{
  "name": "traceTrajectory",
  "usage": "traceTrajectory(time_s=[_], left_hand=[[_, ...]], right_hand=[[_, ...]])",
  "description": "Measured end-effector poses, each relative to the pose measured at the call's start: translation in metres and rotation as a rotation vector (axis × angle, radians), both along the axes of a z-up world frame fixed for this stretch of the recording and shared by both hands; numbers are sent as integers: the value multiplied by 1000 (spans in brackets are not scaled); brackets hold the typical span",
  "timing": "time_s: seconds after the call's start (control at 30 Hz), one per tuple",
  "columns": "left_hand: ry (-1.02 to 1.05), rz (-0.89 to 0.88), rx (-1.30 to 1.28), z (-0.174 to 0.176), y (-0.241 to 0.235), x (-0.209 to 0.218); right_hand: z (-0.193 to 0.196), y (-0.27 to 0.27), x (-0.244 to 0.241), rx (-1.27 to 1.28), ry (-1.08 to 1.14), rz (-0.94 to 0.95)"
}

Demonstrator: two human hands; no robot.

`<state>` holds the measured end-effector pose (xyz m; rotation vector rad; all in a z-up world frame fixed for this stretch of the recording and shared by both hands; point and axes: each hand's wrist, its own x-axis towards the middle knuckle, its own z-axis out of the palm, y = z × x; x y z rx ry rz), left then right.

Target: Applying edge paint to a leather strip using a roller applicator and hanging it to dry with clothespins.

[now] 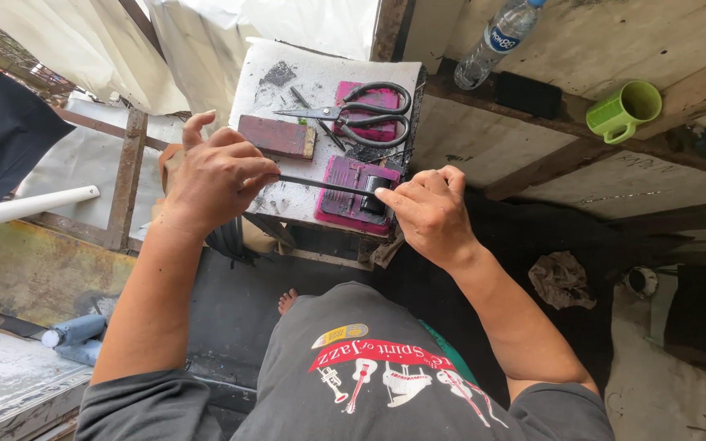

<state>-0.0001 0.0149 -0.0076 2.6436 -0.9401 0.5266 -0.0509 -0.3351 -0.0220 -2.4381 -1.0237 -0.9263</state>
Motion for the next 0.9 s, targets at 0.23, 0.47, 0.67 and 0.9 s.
traceTrajectory(time_s=[0.23,0.47,0.67,0.9], left_hand=[[-45,-48,43,3,-27,-1],[-62,-109,24,-2,-64,0],[-89,-207,16,2,-94,-1],[-90,-265,-6,2,-119,-4]], right_hand=[[10,-18,-15,5,37,-66],[8,-51,-33,25,66,-119],[8,-78,-48,-7,68,-204],[1,-101,-58,15,110,-262]])
